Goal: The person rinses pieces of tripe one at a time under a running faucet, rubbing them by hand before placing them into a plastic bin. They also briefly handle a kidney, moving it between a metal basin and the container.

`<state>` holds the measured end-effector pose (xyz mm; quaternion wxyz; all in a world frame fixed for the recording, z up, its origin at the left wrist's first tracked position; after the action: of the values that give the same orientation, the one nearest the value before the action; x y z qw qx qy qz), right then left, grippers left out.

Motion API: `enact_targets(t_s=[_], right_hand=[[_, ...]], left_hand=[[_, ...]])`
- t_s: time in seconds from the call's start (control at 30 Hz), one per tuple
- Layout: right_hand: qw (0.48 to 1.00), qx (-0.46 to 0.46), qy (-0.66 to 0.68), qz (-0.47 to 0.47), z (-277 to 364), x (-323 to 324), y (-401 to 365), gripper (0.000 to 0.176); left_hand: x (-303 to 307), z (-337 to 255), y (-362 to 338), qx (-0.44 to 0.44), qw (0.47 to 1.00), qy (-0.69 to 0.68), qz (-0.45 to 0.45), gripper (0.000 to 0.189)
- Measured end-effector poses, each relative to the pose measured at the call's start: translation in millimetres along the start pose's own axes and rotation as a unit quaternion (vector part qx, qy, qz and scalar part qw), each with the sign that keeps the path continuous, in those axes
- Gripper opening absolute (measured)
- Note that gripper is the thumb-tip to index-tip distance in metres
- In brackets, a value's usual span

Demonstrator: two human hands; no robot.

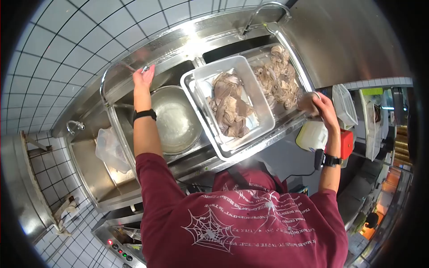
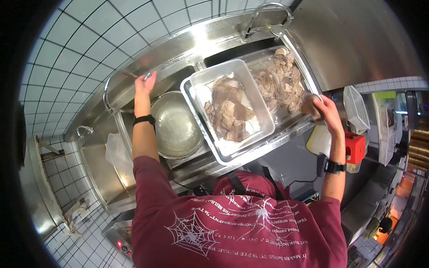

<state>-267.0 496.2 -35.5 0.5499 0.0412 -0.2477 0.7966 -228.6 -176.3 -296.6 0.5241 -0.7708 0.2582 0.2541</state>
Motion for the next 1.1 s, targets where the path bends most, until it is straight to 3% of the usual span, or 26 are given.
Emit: enact_targets(t_s=[0.03, 0.1, 0.13, 0.17, 0.27, 0.43, 0.5, 0.6, 0.67, 0.73, 0.8, 0.83, 0.9, 0.93, 1.0, 1.1], right_hand=[[0.999, -0.014, -0.031, -0.017, -2.5, 0.1, 10.0, 0.032], [0.988, -0.005, -0.136, -0.078, -3.8, 8.3, 38.0, 0.037], [0.971, 0.011, -0.208, -0.118, -3.4, 15.2, 54.6, 0.039], [0.960, 0.072, -0.235, -0.132, 9.3, 16.8, 69.7, 0.042], [0.948, 0.132, -0.235, -0.171, 24.2, 41.9, 143.1, 0.051], [0.961, 0.151, -0.196, -0.124, 50.7, 64.3, 286.0, 0.057], [0.926, 0.242, -0.277, -0.085, 71.9, 50.7, 322.4, 0.047], [0.915, 0.198, -0.351, 0.022, 104.8, 43.8, 317.8, 0.034], [0.894, 0.259, -0.356, 0.089, 105.6, 31.2, 313.0, 0.030], [0.857, 0.321, -0.379, 0.138, 101.9, 12.2, 296.1, 0.031], [0.860, 0.367, -0.272, 0.228, 90.1, -6.6, 270.7, 0.035], [0.871, 0.341, -0.271, 0.227, 91.7, -4.6, 255.4, 0.037], [0.892, 0.329, -0.247, 0.188, 83.8, 11.1, 237.0, 0.040], [0.884, 0.372, -0.233, 0.161, 62.6, 19.4, 236.7, 0.037], [0.933, 0.274, -0.145, 0.184, 24.6, 43.5, 226.7, 0.034], [0.960, 0.200, -0.070, 0.182, -25.3, 67.6, 211.6, 0.029]], left_hand=[[-2.7, 2.7, 10.3, -0.025, 0.996, 0.075, 0.036, 0.045], [-11.4, 36.1, -13.1, 0.011, 0.982, 0.174, 0.072, 0.034], [-43.4, 53.7, -60.4, -0.053, 0.959, 0.270, 0.069, 0.034], [-51.9, 64.1, -67.2, -0.064, 0.949, 0.304, 0.061, 0.035], [-102.6, 82.3, -119.0, -0.132, 0.905, 0.399, 0.062, 0.028], [-175.5, 130.2, -190.4, -0.176, 0.859, 0.471, 0.099, 0.024], [-198.1, 165.9, -203.0, -0.180, 0.820, 0.531, 0.113, 0.020], [-242.6, 245.3, -199.6, -0.112, 0.771, 0.615, 0.122, 0.017], [-267.9, 296.2, -160.6, -0.101, 0.739, 0.654, 0.124, 0.018], [-283.0, 333.3, -97.1, -0.113, 0.676, 0.718, 0.117, 0.027], [-315.0, 354.5, -70.1, -0.254, 0.499, 0.826, 0.059, 0.047], [-318.6, 360.5, -54.6, -0.253, 0.498, 0.827, 0.057, 0.047], [-332.2, 372.0, -32.4, -0.350, 0.408, 0.842, 0.039, 0.063], [-333.0, 375.1, -22.5, -0.321, 0.388, 0.862, 0.054, 0.065], [-333.6, 381.1, -10.1, -0.317, 0.342, 0.883, 0.060, 0.067], [-330.3, 386.1, -12.3, -0.294, 0.270, 0.915, 0.065, 0.054]])
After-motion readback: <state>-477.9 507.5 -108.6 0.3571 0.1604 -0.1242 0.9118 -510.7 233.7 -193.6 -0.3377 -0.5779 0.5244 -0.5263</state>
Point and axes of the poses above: each hand's wrist, its own y-axis towards the middle knuckle, its own x-axis out of the back of the hand, z = x × y, the point moved 6 cm from there along y, towards the middle knuckle, and after that the axes turned 1 degree about x, right-handed, at the moved point
